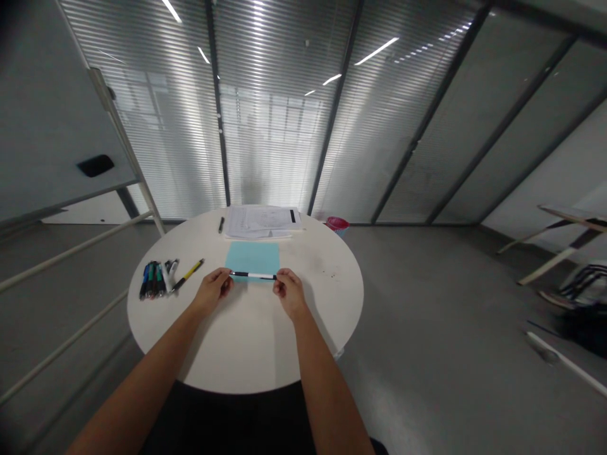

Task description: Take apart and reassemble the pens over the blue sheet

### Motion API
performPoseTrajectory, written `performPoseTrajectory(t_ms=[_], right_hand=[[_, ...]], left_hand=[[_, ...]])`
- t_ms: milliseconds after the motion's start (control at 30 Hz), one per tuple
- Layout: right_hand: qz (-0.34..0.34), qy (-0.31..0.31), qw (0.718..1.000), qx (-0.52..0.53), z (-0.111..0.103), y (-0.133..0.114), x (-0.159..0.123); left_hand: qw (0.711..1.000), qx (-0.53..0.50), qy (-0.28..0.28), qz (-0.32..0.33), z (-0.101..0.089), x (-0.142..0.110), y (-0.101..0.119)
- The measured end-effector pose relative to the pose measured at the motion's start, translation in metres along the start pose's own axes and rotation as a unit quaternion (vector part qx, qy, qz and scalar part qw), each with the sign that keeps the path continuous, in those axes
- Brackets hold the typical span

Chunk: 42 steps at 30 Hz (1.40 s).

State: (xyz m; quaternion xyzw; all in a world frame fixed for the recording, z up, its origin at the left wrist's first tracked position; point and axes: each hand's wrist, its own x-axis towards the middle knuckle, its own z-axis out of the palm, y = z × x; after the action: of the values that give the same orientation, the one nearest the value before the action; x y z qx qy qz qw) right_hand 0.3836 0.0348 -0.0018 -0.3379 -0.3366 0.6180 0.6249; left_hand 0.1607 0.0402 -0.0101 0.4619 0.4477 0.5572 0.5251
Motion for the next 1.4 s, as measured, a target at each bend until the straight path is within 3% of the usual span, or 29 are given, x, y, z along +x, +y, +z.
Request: performPoseTrajectory(t_ms=[333, 500, 767, 1400], right_hand=[[0.005, -0.020, 0.999, -0.047, -0.0055, 0.0056, 0.0023], [-0.001, -0.027, 0.999, -0.040, -0.0060, 0.0064, 0.0031], [-0.002, 0.012, 0.999, -0.043, -0.0030, 0.0066, 0.0050], [0.002, -0.026, 0.998, -0.052, -0.0069, 0.0085, 0.0092]], left_hand=[[0.996, -0.081, 0.015, -0.019, -0.0018, 0.0046, 0.0005], [0.997, -0.074, 0.008, -0.012, -0.0021, 0.0056, -0.0017], [0.998, -0.061, 0.006, -0.021, -0.0018, 0.0045, 0.0009], [0.998, -0.070, 0.000, -0.001, -0.0012, 0.0083, 0.0012]])
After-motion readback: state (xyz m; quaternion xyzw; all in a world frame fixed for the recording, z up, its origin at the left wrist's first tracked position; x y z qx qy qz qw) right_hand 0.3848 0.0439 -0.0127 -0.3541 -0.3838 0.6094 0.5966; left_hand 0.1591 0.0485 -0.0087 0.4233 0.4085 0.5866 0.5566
